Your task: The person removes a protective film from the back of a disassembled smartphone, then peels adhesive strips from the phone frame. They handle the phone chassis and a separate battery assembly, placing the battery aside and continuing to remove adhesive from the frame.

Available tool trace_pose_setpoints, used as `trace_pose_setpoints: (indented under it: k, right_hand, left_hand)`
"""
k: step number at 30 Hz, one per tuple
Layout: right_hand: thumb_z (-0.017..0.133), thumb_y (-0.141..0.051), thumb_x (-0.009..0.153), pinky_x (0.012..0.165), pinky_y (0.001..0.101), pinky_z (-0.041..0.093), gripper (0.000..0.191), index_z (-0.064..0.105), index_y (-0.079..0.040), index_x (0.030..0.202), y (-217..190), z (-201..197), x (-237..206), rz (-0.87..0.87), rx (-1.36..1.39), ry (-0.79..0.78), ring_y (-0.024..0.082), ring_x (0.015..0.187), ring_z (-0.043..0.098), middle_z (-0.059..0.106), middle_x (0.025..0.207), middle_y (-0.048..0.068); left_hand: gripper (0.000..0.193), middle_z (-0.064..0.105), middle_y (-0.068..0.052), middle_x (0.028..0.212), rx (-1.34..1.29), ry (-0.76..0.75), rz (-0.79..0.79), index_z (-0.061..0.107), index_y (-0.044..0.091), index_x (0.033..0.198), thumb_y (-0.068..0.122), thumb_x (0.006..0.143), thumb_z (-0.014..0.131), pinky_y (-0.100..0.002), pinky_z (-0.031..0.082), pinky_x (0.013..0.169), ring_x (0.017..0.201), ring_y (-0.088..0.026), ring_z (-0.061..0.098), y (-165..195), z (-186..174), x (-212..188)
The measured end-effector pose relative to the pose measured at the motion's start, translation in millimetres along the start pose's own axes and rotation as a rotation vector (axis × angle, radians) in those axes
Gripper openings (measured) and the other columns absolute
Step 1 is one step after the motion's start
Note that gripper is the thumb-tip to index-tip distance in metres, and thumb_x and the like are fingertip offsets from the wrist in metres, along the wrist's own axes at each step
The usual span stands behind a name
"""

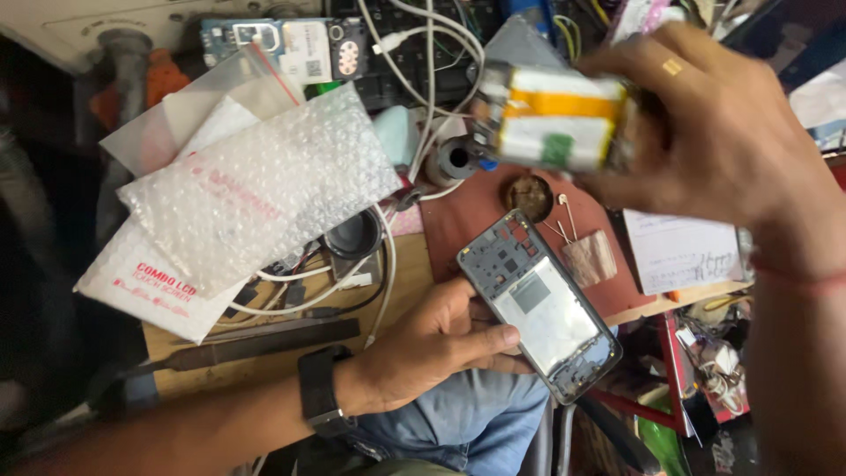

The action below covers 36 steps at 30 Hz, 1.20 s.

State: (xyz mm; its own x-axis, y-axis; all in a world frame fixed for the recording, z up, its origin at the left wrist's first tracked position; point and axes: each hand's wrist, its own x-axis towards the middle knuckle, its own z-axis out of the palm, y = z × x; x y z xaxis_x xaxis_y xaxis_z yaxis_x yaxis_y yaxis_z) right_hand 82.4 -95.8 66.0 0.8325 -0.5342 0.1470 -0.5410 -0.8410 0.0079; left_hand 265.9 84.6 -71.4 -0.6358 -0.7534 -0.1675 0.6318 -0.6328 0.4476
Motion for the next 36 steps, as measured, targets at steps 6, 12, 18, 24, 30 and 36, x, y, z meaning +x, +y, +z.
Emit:
trace_pose_setpoints:
  k: [6, 12, 18, 24, 30, 36]
  right_hand:
    - [0.091, -0.035, 0.063, 0.069, 0.0384, 0.061, 0.079, 0.064, -0.004, 0.131, 12, -14, -99, 0.381, -0.04, -0.302, 0.024, 0.08, 0.072, 0.069, 0.102, 0.01]
    - [0.086, -0.056, 0.056, 0.081, 0.0383, 0.062, 0.089, 0.065, -0.014, 0.132, 3, -20, -153, 0.25, -0.231, -0.411, 0.025, 0.092, 0.074, 0.072, 0.111, 0.006]
    - [0.081, -0.05, 0.07, 0.068, 0.04, 0.059, 0.079, 0.063, -0.015, 0.139, -6, -25, -145, 0.357, -0.179, -0.501, 0.024, 0.085, 0.072, 0.066, 0.103, 0.004]
    - [0.071, -0.045, 0.088, 0.068, 0.0426, 0.059, 0.039, 0.068, -0.016, 0.113, -10, -25, -133, 0.539, 0.01, -0.808, 0.025, 0.079, 0.072, 0.067, 0.103, 0.0]
    - [0.073, -0.037, 0.087, 0.06, 0.0399, 0.055, 0.033, 0.071, -0.015, 0.112, -12, -20, -153, 0.687, 0.429, -0.663, 0.023, 0.064, 0.071, 0.072, 0.078, 0.005]
    - [0.075, -0.017, 0.086, 0.054, 0.0305, 0.049, 0.034, 0.07, 0.002, 0.115, -27, 2, -190, 0.993, 0.925, -0.187, 0.011, 0.066, 0.062, 0.069, 0.079, 0.007]
  left_hand:
    - [0.039, 0.063, -0.013, 0.135, 0.04, 0.003, -0.009, 0.048, -0.001, 0.14, 0.005, 0.102, 0.057, -0.044, 0.057, 0.106, 0.124, -0.024, 0.064, 0, 9, -1]
    - [0.038, 0.065, -0.015, 0.131, 0.068, 0.066, 0.002, 0.047, 0.0, 0.138, 0.004, 0.101, 0.057, -0.043, 0.056, 0.103, 0.12, -0.025, 0.064, -1, 21, -1]
    - [0.034, 0.066, -0.02, 0.126, 0.134, 0.134, 0.04, 0.048, -0.006, 0.132, 0.004, 0.101, 0.056, -0.045, 0.058, 0.102, 0.116, -0.028, 0.068, 5, 23, 0]
    - [0.033, 0.066, -0.02, 0.126, 0.105, 0.155, 0.0, 0.048, -0.007, 0.131, 0.004, 0.1, 0.055, -0.044, 0.058, 0.102, 0.116, -0.027, 0.068, 5, 24, 3]
    - [0.033, 0.066, -0.02, 0.126, 0.108, 0.157, 0.009, 0.048, -0.006, 0.13, 0.004, 0.1, 0.056, -0.044, 0.058, 0.102, 0.115, -0.026, 0.068, 2, 21, 2]
    - [0.033, 0.067, -0.019, 0.127, 0.122, 0.178, -0.008, 0.048, -0.004, 0.13, 0.004, 0.099, 0.056, -0.043, 0.057, 0.101, 0.116, -0.026, 0.068, -1, 18, -1]
